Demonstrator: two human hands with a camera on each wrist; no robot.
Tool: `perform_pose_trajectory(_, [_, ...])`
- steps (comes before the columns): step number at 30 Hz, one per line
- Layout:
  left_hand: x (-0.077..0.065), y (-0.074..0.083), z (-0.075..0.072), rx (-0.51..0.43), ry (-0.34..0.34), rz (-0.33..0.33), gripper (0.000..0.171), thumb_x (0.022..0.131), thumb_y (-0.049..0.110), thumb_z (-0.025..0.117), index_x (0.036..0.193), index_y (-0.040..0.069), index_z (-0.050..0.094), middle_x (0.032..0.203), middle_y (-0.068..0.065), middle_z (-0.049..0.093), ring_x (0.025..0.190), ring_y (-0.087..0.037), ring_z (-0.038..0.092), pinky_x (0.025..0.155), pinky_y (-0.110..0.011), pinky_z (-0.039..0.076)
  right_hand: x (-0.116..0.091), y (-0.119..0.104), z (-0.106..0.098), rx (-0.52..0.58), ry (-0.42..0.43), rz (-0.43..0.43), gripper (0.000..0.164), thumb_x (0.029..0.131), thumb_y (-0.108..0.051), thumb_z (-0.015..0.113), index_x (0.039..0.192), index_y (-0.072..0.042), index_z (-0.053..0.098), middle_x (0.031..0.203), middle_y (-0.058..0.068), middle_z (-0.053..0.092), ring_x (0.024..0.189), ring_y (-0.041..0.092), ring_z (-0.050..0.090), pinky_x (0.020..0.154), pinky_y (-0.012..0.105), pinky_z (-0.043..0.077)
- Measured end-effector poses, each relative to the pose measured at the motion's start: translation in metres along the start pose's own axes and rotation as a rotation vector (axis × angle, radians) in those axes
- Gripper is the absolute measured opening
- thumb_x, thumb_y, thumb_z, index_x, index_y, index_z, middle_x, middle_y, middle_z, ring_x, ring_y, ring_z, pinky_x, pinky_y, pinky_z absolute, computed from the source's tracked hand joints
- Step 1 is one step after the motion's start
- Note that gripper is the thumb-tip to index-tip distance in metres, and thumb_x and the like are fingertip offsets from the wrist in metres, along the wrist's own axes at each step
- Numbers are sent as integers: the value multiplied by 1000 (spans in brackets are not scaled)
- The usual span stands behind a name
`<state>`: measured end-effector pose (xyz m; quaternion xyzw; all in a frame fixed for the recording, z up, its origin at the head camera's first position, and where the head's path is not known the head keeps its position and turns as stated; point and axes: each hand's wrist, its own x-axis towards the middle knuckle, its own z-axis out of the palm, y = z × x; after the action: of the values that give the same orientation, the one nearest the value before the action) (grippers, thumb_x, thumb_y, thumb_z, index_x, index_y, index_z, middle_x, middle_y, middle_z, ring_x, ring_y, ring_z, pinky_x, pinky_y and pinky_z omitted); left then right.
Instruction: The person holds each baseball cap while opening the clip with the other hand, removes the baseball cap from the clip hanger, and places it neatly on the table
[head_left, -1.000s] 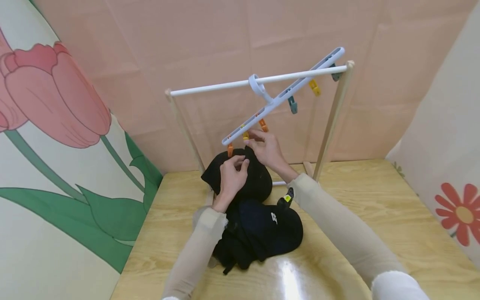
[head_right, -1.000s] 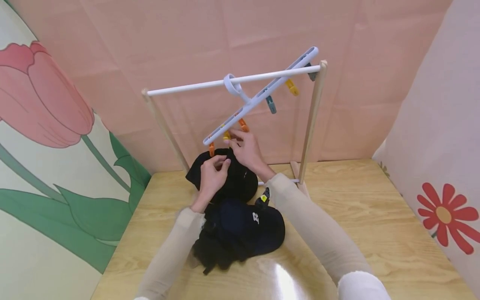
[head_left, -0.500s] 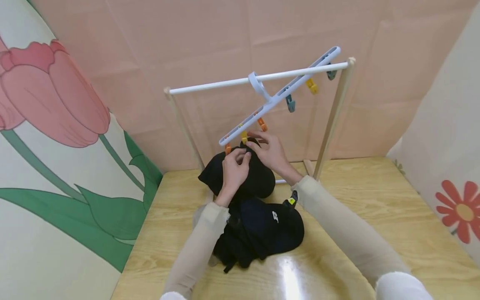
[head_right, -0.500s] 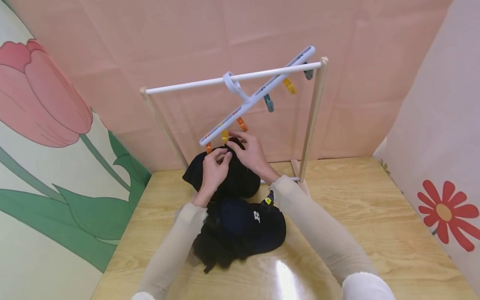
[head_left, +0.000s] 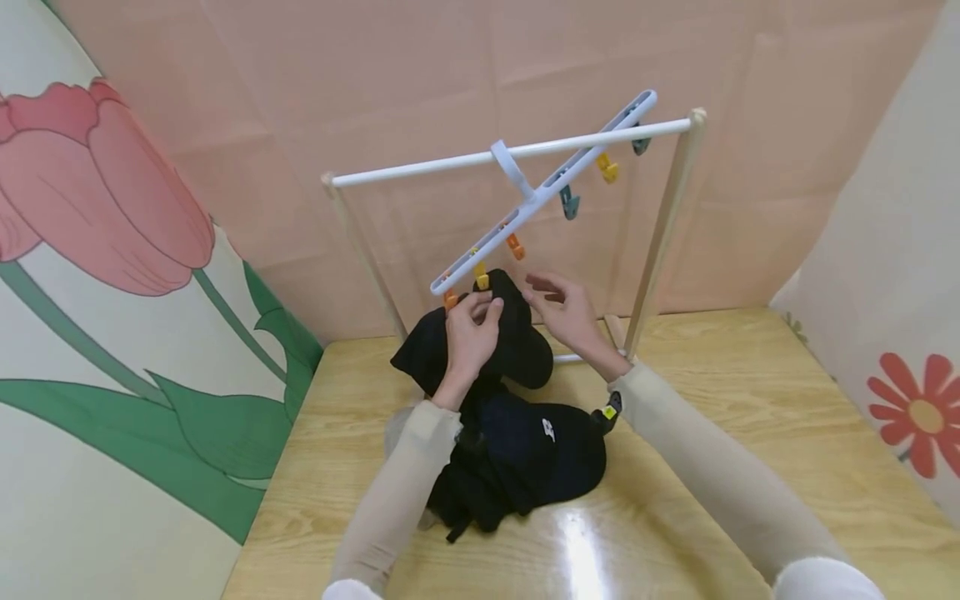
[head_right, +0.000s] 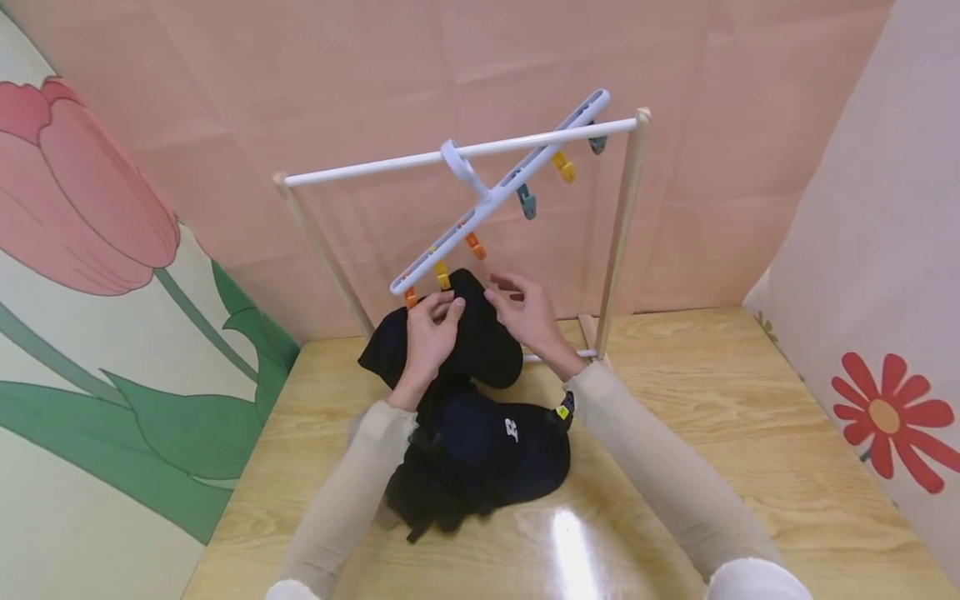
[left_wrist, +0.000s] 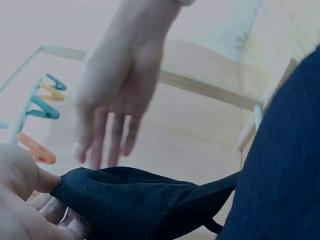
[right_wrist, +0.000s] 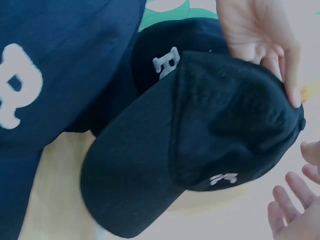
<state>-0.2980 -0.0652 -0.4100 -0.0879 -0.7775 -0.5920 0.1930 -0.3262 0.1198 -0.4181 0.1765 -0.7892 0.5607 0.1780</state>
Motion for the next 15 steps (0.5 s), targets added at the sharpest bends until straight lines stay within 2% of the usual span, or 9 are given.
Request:
perform_pose_trajectory(7, [-5,2,3,-81,-25,-82,26,104,18,71,124,1,75,115,-15,81,107,-28,78,98,-44,61,-18,25,-15,-24,-2,177,40,107,-20,67,143,-3,65,144,19,67,130,40,65,112,57,51])
perform_pose_trajectory(15, [-11,5,9,-93,-35,-97,25,104,19,71,123,3,76,113,-14,81,106,-26,78,98,-43,61,-39,52,-28,-77,-29,251,45,107,-24,67,144,0,63,143,24,65,129,44,64,109,58,53])
